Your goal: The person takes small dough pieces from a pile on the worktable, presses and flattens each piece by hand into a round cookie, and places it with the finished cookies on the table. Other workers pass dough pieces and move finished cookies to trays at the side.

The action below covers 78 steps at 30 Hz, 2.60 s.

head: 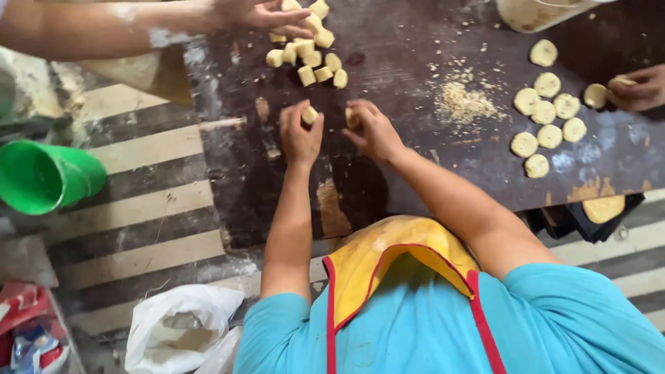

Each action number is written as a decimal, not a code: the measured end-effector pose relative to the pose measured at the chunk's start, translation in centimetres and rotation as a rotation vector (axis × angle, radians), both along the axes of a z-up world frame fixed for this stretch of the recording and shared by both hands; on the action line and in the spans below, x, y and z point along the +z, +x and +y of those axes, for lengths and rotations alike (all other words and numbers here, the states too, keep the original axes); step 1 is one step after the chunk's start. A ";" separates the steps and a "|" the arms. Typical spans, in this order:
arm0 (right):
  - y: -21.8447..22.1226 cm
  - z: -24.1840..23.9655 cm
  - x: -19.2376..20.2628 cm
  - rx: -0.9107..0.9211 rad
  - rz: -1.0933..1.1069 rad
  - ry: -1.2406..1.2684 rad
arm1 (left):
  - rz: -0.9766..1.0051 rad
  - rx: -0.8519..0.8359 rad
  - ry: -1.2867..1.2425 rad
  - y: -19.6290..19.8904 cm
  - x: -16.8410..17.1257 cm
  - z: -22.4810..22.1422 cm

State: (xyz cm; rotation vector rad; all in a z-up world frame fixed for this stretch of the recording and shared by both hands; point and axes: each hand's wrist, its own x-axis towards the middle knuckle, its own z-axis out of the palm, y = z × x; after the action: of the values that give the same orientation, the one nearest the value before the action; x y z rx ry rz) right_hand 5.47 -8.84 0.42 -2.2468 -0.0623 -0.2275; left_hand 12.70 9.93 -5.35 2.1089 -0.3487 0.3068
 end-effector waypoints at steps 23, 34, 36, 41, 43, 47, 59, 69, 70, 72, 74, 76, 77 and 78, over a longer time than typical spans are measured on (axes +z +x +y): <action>-14.5 -19.6 -1.8 -0.567 0.150 -0.313 | 0.055 -0.514 0.193 -7.7 3.3 -24.9; -17.3 -20.2 -0.7 -0.421 0.145 -0.265 | -0.029 -0.708 0.136 -11.4 3.0 -24.0; -18.8 -20.1 0.0 -0.432 0.173 -0.257 | -0.016 -0.888 0.116 -12.7 3.6 -23.1; -20.1 -21.0 -0.2 -0.507 0.145 -0.273 | 0.079 -0.968 0.299 -15.9 3.3 -21.0; -19.7 -21.1 0.1 -0.522 0.125 -0.261 | 0.090 -0.938 0.327 -15.6 3.8 -20.4; -17.8 -20.3 1.7 -0.512 0.172 -0.185 | 0.178 -0.759 0.238 -14.4 7.0 -18.7; -14.1 -19.1 -1.1 -0.375 0.026 -0.176 | 0.173 -0.380 0.124 -14.5 5.6 -9.4; -17.4 -17.7 0.5 -0.312 0.077 -0.153 | 0.153 -0.456 0.227 -15.2 4.8 -8.8; -18.8 -17.1 0.5 -0.299 0.083 -0.153 | 0.162 -0.445 0.226 -15.4 5.0 -8.6; -21.5 -16.0 0.5 -0.303 0.089 -0.080 | 0.221 -0.498 0.348 -15.1 5.4 -8.4; -23.0 -16.0 -0.7 -0.247 0.147 -0.131 | 0.223 -0.478 0.366 -14.4 6.4 -8.8; -24.2 -16.1 -0.8 -0.199 0.211 -0.183 | 0.228 -0.468 0.382 -13.7 5.8 -9.8; -24.2 -16.2 -0.4 -0.190 0.227 -0.166 | 0.246 -0.398 0.407 -13.2 4.9 -10.5; -24.3 -15.9 0.0 -0.181 0.245 -0.143 | 0.266 -0.328 0.438 -12.8 4.0 -11.0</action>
State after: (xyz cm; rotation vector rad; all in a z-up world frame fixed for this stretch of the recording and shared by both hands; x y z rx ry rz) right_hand -18.85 -24.70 0.44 -2.4074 0.2638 -0.0436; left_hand -0.07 -1.03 -1.35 2.4299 -0.6369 -0.2656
